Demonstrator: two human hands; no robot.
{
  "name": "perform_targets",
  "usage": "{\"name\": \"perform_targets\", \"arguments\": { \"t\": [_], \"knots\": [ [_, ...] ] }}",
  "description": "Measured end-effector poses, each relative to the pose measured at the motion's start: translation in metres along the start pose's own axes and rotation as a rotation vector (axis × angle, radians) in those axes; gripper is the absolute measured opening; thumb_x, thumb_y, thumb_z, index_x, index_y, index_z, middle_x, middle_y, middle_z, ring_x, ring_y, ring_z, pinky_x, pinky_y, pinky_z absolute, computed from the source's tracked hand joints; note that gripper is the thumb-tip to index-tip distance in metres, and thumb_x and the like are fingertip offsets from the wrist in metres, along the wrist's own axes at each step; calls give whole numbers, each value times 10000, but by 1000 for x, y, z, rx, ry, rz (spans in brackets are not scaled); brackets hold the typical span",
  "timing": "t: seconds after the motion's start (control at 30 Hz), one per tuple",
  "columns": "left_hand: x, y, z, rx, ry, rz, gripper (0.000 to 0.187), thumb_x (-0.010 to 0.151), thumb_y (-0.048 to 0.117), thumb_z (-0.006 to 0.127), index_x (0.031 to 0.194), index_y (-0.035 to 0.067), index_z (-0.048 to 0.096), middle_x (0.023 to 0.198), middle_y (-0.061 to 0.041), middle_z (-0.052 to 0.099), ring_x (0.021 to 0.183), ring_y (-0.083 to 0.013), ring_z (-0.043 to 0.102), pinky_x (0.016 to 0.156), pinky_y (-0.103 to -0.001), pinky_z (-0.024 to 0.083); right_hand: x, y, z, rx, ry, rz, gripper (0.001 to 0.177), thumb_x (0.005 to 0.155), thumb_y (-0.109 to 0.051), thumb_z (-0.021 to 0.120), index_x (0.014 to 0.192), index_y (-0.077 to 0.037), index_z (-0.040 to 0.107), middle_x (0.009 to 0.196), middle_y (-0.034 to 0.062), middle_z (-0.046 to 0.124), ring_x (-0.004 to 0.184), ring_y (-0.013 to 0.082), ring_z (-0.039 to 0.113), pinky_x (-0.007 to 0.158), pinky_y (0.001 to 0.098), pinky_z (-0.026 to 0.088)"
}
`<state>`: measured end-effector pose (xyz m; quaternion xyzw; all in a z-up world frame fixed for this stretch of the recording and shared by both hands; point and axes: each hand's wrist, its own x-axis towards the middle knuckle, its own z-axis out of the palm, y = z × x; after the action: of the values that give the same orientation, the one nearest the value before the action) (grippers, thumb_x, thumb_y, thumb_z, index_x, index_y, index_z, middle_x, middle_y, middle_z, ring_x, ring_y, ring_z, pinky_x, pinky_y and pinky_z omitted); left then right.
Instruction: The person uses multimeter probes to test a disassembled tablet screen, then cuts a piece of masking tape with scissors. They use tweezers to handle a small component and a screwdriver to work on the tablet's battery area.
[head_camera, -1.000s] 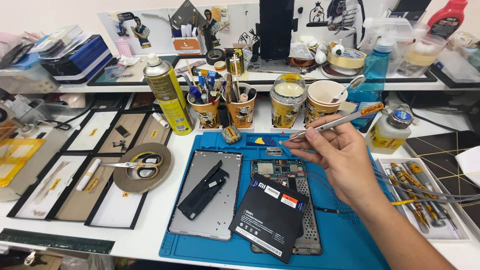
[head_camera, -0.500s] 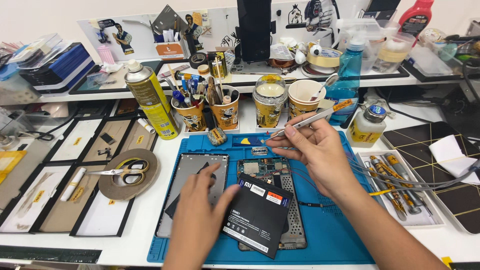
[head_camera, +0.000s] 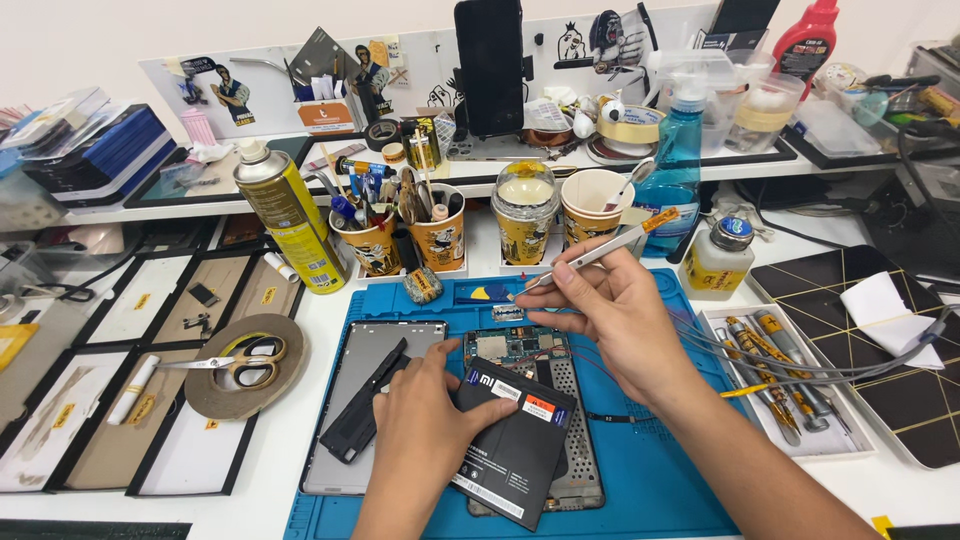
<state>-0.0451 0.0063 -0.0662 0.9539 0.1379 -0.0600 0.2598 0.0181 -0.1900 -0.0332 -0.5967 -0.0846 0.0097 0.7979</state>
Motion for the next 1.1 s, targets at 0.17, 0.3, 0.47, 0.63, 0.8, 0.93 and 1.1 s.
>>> {"name": "perform_targets", "arguments": {
  "t": [0.17, 0.3, 0.47, 0.63, 0.8, 0.93, 1.1],
  "knots": [
    [0, 7, -3, -30, -82, 8, 981, 648, 676, 911, 1476, 416, 453, 1131, 46, 727, 1255, -207, 578, 1052, -499, 334, 0, -3, 2, 17, 5, 31, 158, 994, -115, 597, 1126, -37, 559, 1000, 288, 753, 1004, 453, 818, 802, 451, 697],
    [-3, 6, -7, -149, -79, 22, 1016, 641, 574, 956, 1493, 411, 426, 1197, 25, 714, 1238, -184, 585, 1017, -438, 345, 3, 2, -1, 43, -14, 11, 148, 994, -143, 607, 1101, -55, 555, 959, 270, 749, 977, 454, 820, 795, 465, 697],
    [-12, 14, -24, -501, -208, 7, 813, 641, 373, 943, 1394, 327, 641, 1047, 13, 778, 887, -93, 691, 684, -283, 628, 3, -2, -2, 43, 3, 32, 138, 1002, -109, 594, 1117, -40, 562, 952, 282, 741, 976, 449, 813, 800, 475, 694],
    [-21, 16, -34, -812, -350, 45, 347, 768, 188, 860, 1090, 69, 814, 1032, -77, 876, 879, -151, 782, 743, -289, 634, 3, -1, -6, 57, -18, 3, 108, 1013, -142, 588, 1089, -71, 561, 917, 252, 751, 941, 410, 815, 825, 486, 696],
    [-27, 21, -56, -948, -466, 48, 549, 834, 217, 753, 1373, 123, 711, 1361, -31, 816, 1226, -136, 731, 1083, -298, 567, 4, -8, -11, 120, -6, -26, 119, 1023, -154, 589, 1089, -61, 553, 889, 220, 730, 899, 378, 803, 787, 447, 683],
    [-20, 40, -83, -1022, -489, -96, 381, 892, 64, 721, 1270, 95, 757, 1129, -176, 799, 935, -264, 745, 763, -318, 602, 6, -36, -8, 88, 1, -37, 156, 1024, -147, 583, 1073, 1, 589, 911, 225, 705, 900, 385, 789, 773, 479, 690],
    [4, 61, -101, -935, -457, 133, 450, 793, 87, 709, 1222, 70, 843, 1051, -122, 844, 852, -191, 735, 742, -250, 564, 3, -88, 12, -93, 20, 42, 243, 1006, -187, 582, 1075, 40, 633, 811, 293, 716, 869, 365, 781, 769, 508, 694]
  ]
}}
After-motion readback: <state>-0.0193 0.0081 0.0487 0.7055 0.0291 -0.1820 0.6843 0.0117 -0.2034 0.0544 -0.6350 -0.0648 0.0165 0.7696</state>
